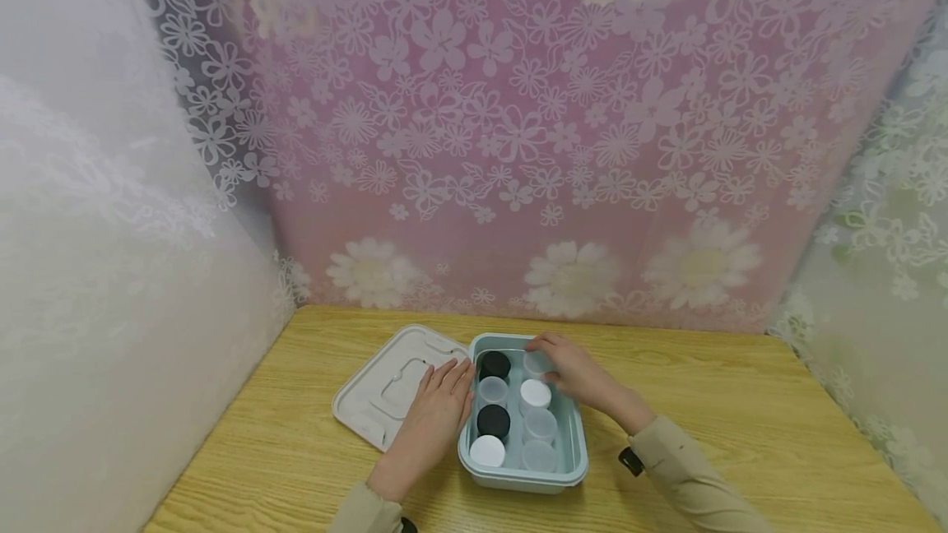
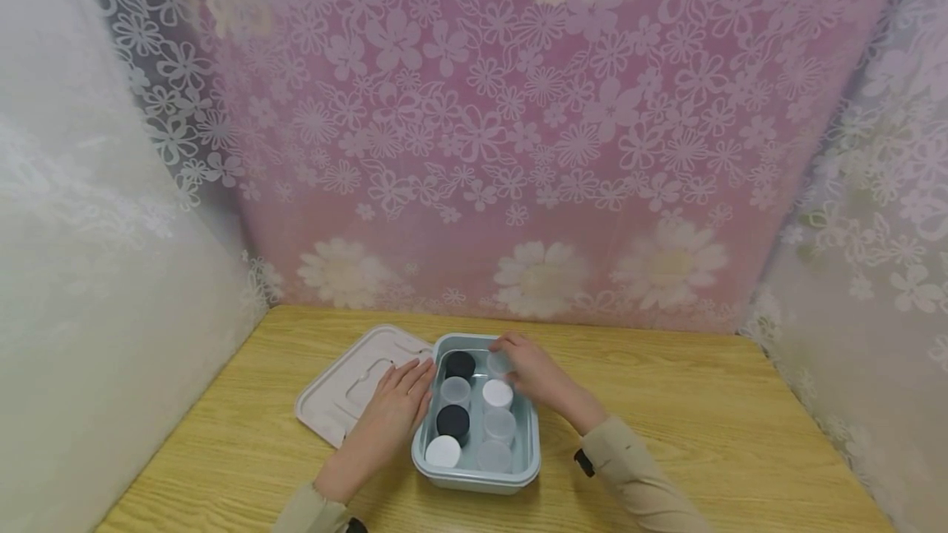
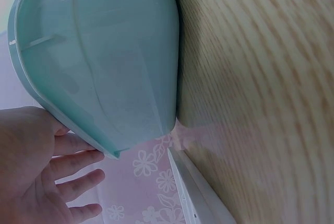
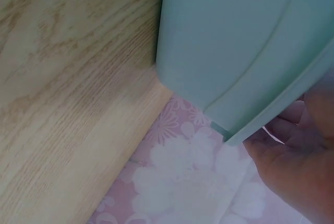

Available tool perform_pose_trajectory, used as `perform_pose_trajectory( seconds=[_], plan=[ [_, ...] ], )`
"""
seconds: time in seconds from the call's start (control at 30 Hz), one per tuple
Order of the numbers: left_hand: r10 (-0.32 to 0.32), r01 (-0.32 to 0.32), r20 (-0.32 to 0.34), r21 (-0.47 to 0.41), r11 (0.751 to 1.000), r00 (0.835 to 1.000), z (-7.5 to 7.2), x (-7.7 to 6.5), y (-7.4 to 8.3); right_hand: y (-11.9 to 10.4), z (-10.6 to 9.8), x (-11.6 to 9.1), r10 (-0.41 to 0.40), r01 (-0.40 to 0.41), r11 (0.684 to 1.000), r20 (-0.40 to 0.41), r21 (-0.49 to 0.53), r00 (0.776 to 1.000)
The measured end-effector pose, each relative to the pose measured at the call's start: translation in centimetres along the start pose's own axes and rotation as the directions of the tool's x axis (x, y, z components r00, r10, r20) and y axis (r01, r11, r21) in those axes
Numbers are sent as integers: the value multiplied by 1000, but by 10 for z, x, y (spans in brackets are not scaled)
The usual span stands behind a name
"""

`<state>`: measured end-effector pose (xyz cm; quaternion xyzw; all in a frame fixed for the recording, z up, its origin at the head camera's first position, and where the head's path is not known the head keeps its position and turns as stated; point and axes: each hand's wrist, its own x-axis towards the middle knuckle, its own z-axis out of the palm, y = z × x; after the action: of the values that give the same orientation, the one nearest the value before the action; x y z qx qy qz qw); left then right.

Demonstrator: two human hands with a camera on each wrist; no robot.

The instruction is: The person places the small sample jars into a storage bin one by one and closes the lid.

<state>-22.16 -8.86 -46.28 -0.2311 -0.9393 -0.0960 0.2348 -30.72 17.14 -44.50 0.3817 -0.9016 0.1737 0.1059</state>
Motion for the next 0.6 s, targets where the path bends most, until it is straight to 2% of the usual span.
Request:
perform_pose_trajectory(
  seconds=[0.27, 0.6],
  plan=[
    [-12, 12, 20, -3, 1000, 1000, 2, 0, -1, -1, -2, 1, -4, 4, 999, 5, -34, 1000],
    [-6, 6, 5, 0, 1000, 1000, 4, 1, -1, -2, -1, 5, 15, -11, 998, 62, -59, 998]
  ],
)
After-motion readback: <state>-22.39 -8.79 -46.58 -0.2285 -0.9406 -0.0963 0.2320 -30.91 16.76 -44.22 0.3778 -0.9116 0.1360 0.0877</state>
